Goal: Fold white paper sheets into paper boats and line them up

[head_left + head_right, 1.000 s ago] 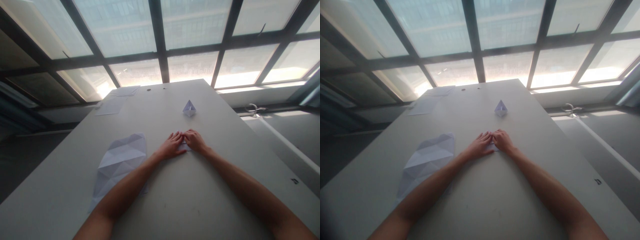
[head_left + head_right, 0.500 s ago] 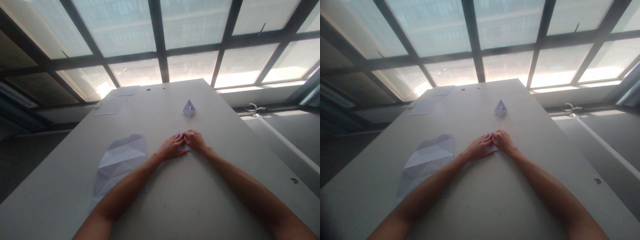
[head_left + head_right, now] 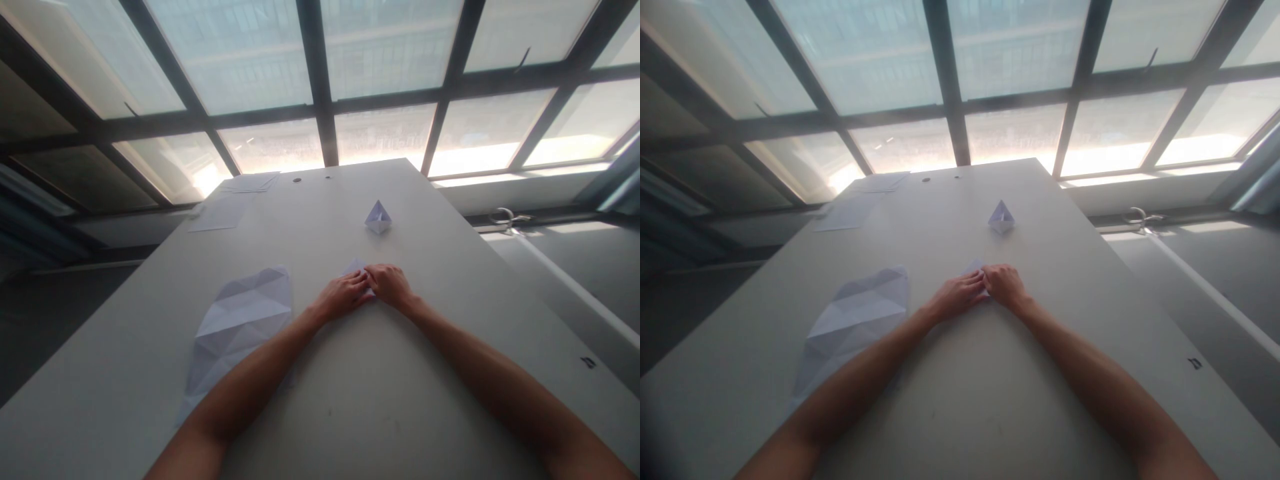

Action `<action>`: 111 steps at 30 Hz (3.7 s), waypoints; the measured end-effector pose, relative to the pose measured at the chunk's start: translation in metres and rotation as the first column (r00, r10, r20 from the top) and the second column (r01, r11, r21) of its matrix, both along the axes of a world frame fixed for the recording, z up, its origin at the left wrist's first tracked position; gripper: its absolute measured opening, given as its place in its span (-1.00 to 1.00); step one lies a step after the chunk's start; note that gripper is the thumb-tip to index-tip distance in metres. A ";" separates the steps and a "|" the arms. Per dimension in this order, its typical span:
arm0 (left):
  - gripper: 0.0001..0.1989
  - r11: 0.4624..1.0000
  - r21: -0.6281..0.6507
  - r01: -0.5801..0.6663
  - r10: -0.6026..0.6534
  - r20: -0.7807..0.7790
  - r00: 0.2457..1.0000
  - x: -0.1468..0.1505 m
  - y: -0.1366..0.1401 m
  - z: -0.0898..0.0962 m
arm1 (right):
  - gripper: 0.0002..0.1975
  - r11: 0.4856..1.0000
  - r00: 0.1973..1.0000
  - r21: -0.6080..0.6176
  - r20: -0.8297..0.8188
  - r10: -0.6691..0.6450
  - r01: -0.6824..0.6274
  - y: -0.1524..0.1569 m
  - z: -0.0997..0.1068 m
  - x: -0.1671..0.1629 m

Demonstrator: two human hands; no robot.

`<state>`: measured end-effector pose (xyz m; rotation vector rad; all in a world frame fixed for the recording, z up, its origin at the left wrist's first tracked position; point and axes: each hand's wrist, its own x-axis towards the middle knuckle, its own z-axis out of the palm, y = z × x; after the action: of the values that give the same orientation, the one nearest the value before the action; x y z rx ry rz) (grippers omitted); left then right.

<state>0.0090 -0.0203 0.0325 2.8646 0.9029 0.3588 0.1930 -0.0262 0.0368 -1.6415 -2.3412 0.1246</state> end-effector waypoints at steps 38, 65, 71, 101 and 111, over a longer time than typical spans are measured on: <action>-0.73 0.826 0.178 -0.535 0.537 0.041 0.842 -0.014 0.013 -0.005 | -0.71 0.999 0.996 0.035 0.088 0.017 -0.020 0.011 -0.010 0.013; -0.42 0.967 -0.067 -0.246 0.242 -0.068 0.968 0.000 0.005 -0.024 | -0.32 0.975 0.966 -0.004 -0.138 0.221 -0.223 0.010 -0.036 -0.005; -0.31 0.975 -0.080 -0.207 0.200 -0.087 0.976 -0.007 0.011 -0.024 | -0.29 0.974 0.968 -0.014 -0.116 0.224 -0.227 0.010 -0.035 -0.004; -0.39 0.990 -0.138 -0.003 0.006 0.022 1.000 -0.014 0.019 -0.015 | -0.32 0.948 0.949 0.083 -0.053 0.311 -0.306 0.010 -0.028 0.002; -0.41 0.993 -0.104 -0.064 0.071 0.061 0.996 -0.009 0.016 -0.020 | -0.26 0.952 0.938 -0.036 -0.188 0.292 -0.304 0.013 -0.039 -0.002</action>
<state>0.0003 -0.0044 0.0130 2.7192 0.9790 0.3971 0.1910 -0.0137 -0.0027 -1.2299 -2.4476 0.3970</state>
